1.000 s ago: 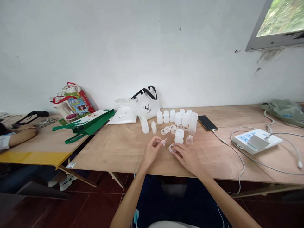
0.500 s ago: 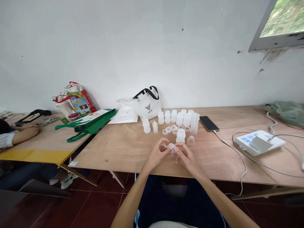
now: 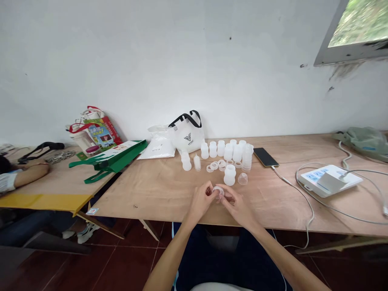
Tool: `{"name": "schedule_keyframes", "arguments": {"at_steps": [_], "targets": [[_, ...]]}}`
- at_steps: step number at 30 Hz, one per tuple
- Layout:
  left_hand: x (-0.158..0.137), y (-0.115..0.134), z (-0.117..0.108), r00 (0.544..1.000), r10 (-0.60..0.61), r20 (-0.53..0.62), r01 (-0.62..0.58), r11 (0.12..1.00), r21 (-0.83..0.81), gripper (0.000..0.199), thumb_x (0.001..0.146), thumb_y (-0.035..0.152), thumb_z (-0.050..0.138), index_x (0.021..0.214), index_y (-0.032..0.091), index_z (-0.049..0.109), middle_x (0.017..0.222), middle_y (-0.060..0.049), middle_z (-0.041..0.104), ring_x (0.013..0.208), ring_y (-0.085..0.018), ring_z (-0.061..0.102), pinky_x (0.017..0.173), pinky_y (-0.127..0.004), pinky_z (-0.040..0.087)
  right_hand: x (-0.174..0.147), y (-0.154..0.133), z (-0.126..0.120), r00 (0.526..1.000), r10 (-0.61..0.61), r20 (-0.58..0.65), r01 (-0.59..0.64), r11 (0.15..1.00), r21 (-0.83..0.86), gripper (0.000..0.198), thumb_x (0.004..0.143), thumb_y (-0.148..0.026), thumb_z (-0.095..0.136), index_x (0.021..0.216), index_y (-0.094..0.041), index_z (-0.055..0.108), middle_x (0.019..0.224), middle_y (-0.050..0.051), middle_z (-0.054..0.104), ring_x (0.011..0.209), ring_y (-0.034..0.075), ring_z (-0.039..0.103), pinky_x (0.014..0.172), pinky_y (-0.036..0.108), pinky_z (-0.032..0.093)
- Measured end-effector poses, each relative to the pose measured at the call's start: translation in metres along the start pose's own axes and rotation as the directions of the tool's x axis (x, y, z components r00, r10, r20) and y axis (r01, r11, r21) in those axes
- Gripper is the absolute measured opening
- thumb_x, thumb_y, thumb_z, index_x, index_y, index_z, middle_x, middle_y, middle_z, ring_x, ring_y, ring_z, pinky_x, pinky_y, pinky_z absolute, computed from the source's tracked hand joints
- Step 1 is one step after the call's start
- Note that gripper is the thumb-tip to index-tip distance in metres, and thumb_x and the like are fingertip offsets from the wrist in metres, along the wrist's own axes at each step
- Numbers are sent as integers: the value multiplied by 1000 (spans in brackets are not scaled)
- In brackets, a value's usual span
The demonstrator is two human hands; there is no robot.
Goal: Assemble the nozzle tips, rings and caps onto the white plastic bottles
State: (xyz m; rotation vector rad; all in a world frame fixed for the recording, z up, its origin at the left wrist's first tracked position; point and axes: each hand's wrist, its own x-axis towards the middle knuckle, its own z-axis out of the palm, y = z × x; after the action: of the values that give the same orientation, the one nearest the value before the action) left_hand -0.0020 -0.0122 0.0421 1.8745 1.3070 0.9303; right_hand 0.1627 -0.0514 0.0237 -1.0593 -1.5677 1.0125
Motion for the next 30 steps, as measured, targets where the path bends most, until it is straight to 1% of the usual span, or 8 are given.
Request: {"name": "schedule_keyframes", "arguments": {"at_steps": [4, 9, 11, 16, 20, 23, 25, 30], "targets": [[-1, 2, 2, 1000, -10, -3, 10, 999, 50, 28, 87, 34, 61, 67, 20, 47, 57, 7, 49, 57, -11, 45, 58, -25, 31, 0, 0, 0, 1000, 14, -19, -13, 999, 32, 43, 96, -49, 59, 134, -28, 63, 111, 6, 78, 91, 24, 75, 88, 41, 60], [-5, 11, -6, 988, 85, 125, -84, 996, -15, 31, 98, 45, 51, 80, 20, 59, 73, 2, 64, 68, -15, 56, 64, -26, 38, 6, 10, -6, 990, 117, -84, -108, 989, 104, 48, 94, -56, 61, 131, -25, 65, 104, 7, 78, 81, 24, 74, 63, 34, 58], [-6, 13, -8, 985, 91, 149, -88, 996, -25, 34, 99, 48, 49, 84, 20, 61, 78, 0, 67, 71, -16, 59, 66, -26, 40, 8, 14, -7, 986, 129, -102, -118, 987, 108, 48, 93, -57, 62, 128, -25, 66, 100, 7, 78, 76, 23, 74, 59, 32, 55], [-4, 8, -4, 987, 90, 136, -88, 996, -18, 42, 101, 52, 41, 79, 20, 59, 75, 1, 65, 69, -16, 58, 67, -27, 40, 6, 14, -4, 992, 91, -89, -87, 995, 48, 44, 93, -57, 62, 122, -25, 66, 88, 5, 78, 76, 23, 73, 62, 32, 53], [0, 3, 1, 988, 84, 131, -85, 996, 2, 41, 99, 49, 45, 74, 20, 57, 68, 2, 61, 65, -15, 54, 64, -26, 37, 4, 11, 0, 990, 87, -110, -83, 996, 40, 43, 92, -59, 62, 115, -24, 66, 80, 3, 77, 72, 24, 73, 66, 35, 55], [0, 4, 5, 994, 72, 82, -74, 997, 21, 38, 97, 46, 50, 70, 19, 56, 63, 4, 57, 62, -13, 50, 62, -25, 34, 3, 7, 0, 985, 91, -145, -82, 994, 66, 41, 90, -60, 64, 108, -24, 67, 80, 3, 77, 71, 23, 73, 69, 36, 57], [-2, 7, 6, 996, 68, 64, -69, 997, 20, 38, 97, 46, 49, 71, 19, 57, 65, 4, 58, 62, -13, 50, 61, -25, 34, 4, 4, -1, 984, 87, -158, -75, 994, 83, 39, 89, -59, 66, 106, -24, 67, 82, 3, 77, 72, 23, 74, 72, 37, 58], [-9, 14, 4, 989, 104, 106, -101, 995, -26, 32, 99, 46, 48, 81, 21, 57, 74, 3, 65, 68, -14, 57, 65, -25, 38, 4, -3, -4, 986, 55, -156, -41, 995, 90, 33, 90, -55, 65, 102, -24, 66, 89, 4, 77, 72, 22, 72, 72, 36, 58]]}}
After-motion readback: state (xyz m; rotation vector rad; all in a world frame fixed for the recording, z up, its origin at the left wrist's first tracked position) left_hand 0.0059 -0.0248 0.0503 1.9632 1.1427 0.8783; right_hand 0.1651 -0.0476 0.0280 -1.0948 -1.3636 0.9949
